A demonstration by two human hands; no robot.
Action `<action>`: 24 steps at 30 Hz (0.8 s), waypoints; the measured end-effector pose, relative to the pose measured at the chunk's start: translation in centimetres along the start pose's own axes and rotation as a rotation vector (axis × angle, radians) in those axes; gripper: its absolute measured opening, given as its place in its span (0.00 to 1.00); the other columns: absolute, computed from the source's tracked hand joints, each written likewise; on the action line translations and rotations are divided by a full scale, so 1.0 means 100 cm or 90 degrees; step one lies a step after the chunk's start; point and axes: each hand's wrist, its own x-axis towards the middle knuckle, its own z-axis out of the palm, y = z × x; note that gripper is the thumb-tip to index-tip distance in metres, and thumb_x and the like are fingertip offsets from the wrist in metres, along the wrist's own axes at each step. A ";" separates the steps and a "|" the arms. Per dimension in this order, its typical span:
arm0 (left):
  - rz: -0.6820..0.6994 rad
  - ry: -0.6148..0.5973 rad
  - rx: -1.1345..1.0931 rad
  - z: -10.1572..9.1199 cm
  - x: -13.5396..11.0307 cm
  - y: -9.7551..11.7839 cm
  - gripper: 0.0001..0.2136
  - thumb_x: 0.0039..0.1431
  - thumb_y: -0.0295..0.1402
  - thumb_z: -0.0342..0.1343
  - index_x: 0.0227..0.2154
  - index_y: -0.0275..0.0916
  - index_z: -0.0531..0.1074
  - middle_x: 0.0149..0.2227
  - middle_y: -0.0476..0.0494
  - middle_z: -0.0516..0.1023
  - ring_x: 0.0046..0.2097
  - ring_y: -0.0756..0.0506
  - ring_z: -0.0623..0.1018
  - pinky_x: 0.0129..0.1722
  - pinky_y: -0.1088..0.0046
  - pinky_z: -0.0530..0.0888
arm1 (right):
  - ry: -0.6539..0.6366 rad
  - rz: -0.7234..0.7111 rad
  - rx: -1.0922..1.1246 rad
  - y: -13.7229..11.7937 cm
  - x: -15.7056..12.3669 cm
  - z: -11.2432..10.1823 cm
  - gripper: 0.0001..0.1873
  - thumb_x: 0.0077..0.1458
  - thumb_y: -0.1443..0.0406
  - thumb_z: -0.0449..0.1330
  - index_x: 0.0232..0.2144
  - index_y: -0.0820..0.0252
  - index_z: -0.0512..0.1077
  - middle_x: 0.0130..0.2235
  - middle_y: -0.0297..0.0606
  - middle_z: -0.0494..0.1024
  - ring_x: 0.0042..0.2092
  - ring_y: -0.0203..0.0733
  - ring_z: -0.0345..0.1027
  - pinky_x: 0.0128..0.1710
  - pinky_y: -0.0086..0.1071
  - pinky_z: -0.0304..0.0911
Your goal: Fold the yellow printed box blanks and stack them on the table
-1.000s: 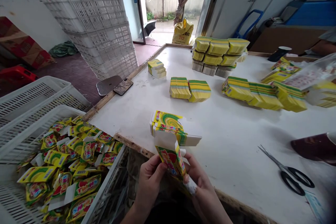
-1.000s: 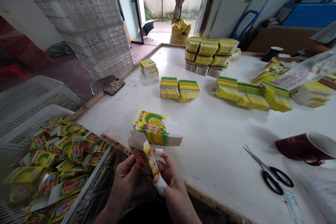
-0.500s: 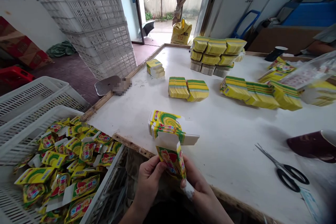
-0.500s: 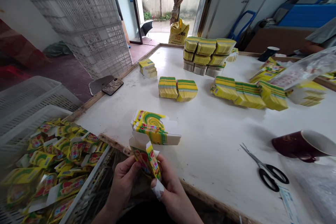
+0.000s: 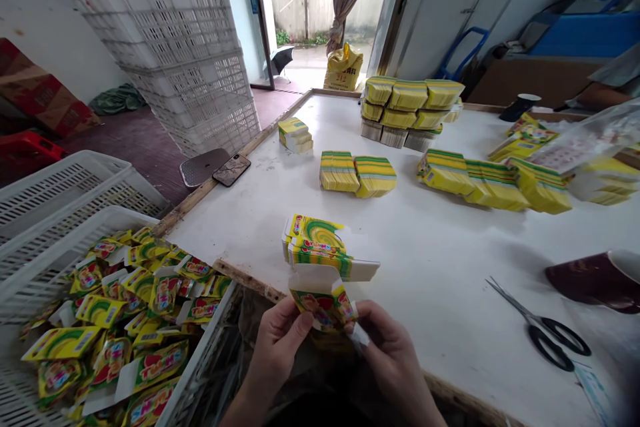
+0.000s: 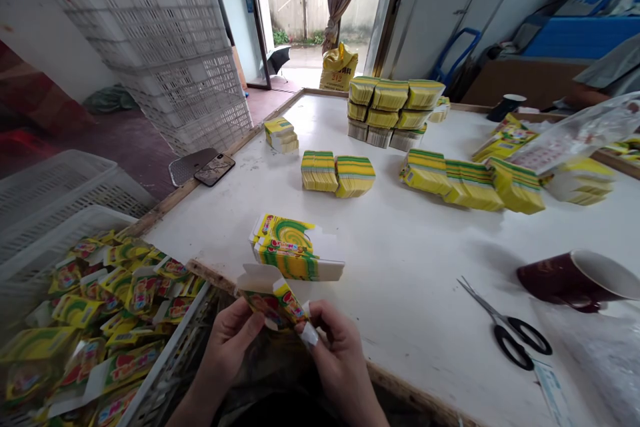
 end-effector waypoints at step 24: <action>0.126 0.001 0.496 0.003 0.002 -0.036 0.38 0.43 0.45 0.67 0.57 0.39 0.63 0.41 0.36 0.80 0.40 0.35 0.80 0.42 0.63 0.75 | 0.114 -0.027 0.032 0.021 -0.002 0.008 0.25 0.61 0.48 0.55 0.53 0.55 0.70 0.46 0.44 0.80 0.47 0.53 0.74 0.46 0.37 0.70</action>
